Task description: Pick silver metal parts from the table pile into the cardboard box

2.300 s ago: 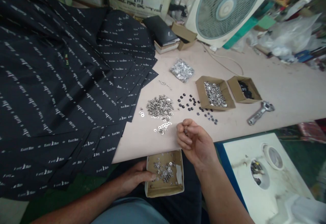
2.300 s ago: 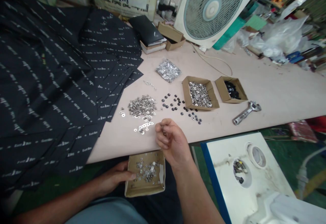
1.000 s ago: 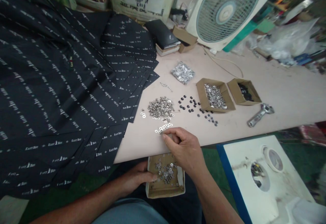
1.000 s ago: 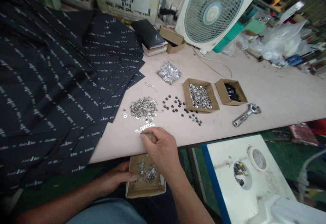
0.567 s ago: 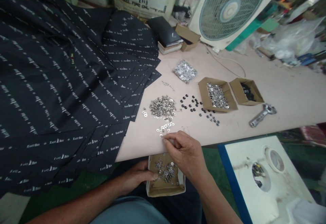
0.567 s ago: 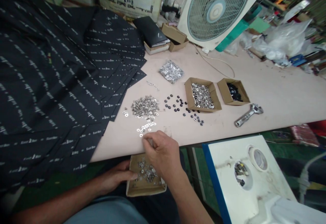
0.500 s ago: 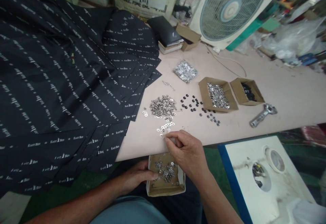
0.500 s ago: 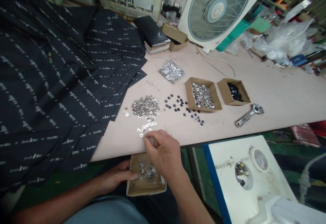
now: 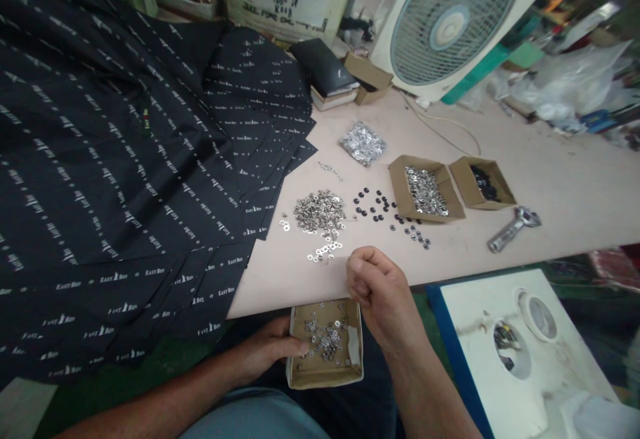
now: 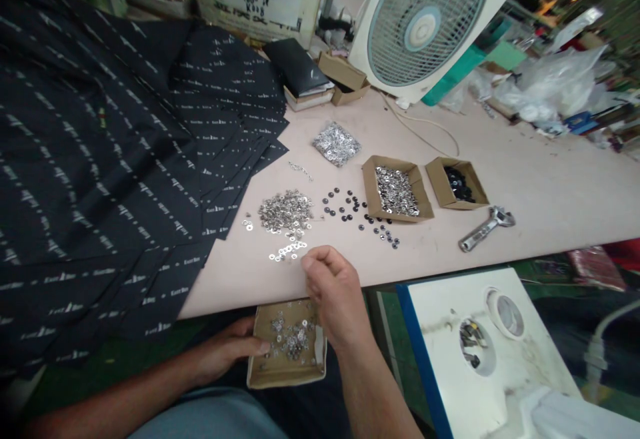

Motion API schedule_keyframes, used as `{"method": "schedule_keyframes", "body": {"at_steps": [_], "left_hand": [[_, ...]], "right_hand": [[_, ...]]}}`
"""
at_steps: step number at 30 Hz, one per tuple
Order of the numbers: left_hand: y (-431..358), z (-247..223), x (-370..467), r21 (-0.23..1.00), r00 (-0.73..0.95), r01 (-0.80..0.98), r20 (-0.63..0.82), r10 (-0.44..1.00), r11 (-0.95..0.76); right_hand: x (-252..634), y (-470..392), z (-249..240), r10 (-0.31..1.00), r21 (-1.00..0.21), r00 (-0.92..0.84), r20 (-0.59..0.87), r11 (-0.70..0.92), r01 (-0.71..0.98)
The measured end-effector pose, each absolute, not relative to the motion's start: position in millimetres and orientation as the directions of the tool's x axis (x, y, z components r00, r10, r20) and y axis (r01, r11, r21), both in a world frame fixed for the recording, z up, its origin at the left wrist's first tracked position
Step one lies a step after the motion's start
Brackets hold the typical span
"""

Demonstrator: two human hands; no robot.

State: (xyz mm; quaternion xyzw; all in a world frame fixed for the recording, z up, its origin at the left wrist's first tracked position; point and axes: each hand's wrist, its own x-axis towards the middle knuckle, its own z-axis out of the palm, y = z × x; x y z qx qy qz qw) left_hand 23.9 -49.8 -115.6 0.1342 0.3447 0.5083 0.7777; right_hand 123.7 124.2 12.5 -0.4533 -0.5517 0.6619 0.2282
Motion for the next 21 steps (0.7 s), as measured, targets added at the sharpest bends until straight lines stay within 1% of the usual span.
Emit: {"method": "schedule_keyframes", "body": {"at_steps": [1, 2, 3, 4, 5, 6, 7, 8, 9, 10, 11, 12, 13, 14, 16, 18, 21], "left_hand": [[-49, -115, 24, 0.557, 0.251, -0.701, -0.393, 0.885, 0.446], [-49, -114, 25, 0.553, 0.256, -0.703, -0.390, 0.885, 0.447], [-49, -113, 25, 0.549, 0.259, -0.705, -0.389, 0.884, 0.448], [-49, -113, 25, 0.545, 0.262, -0.707, -0.389, 0.883, 0.450], [-49, -113, 26, 0.542, 0.261, -0.709, -0.393, 0.882, 0.452], [-49, -113, 26, 0.539, 0.259, -0.710, -0.397, 0.880, 0.452], [-50, -113, 26, 0.539, 0.259, -0.709, -0.399, 0.879, 0.454], [-50, -113, 26, 0.540, 0.260, -0.709, -0.399, 0.879, 0.454], [-50, -114, 26, 0.541, 0.261, -0.708, -0.398, 0.880, 0.454], [-51, -115, 27, 0.543, 0.262, -0.706, -0.396, 0.880, 0.454], [-51, -116, 27, 0.546, 0.261, -0.704, -0.395, 0.881, 0.453], [-51, -117, 27, 0.550, 0.260, -0.702, -0.393, 0.882, 0.452], [-51, -117, 27, 0.553, 0.258, -0.700, -0.394, 0.882, 0.451], [-51, -118, 27, 0.556, 0.254, -0.699, -0.394, 0.883, 0.450], [-51, -118, 26, 0.558, 0.256, -0.697, -0.392, 0.883, 0.450], [-51, -117, 26, 0.557, 0.259, -0.697, -0.391, 0.883, 0.451], [-51, -117, 25, 0.559, 0.253, -0.695, -0.398, 0.882, 0.452]], "right_hand": [[125, 127, 14, 0.770, -0.900, -0.494, -0.404, -0.432, 0.063], [127, 130, 15, 0.733, -0.843, -0.517, -0.441, -0.537, -0.042], [128, 132, 16, 0.701, -0.791, -0.544, -0.462, -0.603, -0.104], [128, 134, 16, 0.677, -0.762, -0.564, -0.473, -0.636, -0.124], [128, 135, 16, 0.670, -0.761, -0.570, -0.475, -0.639, -0.116], [127, 135, 16, 0.680, -0.788, -0.563, -0.471, -0.610, -0.078], [125, 134, 15, 0.702, -0.839, -0.548, -0.455, -0.544, -0.001], [123, 134, 15, 0.734, -0.895, -0.533, -0.421, -0.433, 0.111], [121, 132, 14, 0.769, -0.930, -0.525, -0.366, -0.278, 0.241], [119, 131, 12, 0.794, -0.925, -0.531, -0.296, -0.100, 0.366], [118, 130, 11, 0.803, -0.883, -0.552, -0.224, 0.072, 0.464], [116, 129, 8, 0.800, -0.823, -0.577, -0.163, 0.213, 0.527], [115, 128, 6, 0.792, -0.764, -0.600, -0.116, 0.314, 0.563], [114, 127, 4, 0.786, -0.717, -0.614, -0.078, 0.383, 0.582], [113, 126, 0, 0.777, -0.654, -0.629, -0.031, 0.460, 0.600], [113, 126, -2, 0.773, -0.625, -0.634, -0.007, 0.492, 0.607], [114, 126, -3, 0.772, -0.612, -0.635, -0.013, 0.496, 0.616]]}}
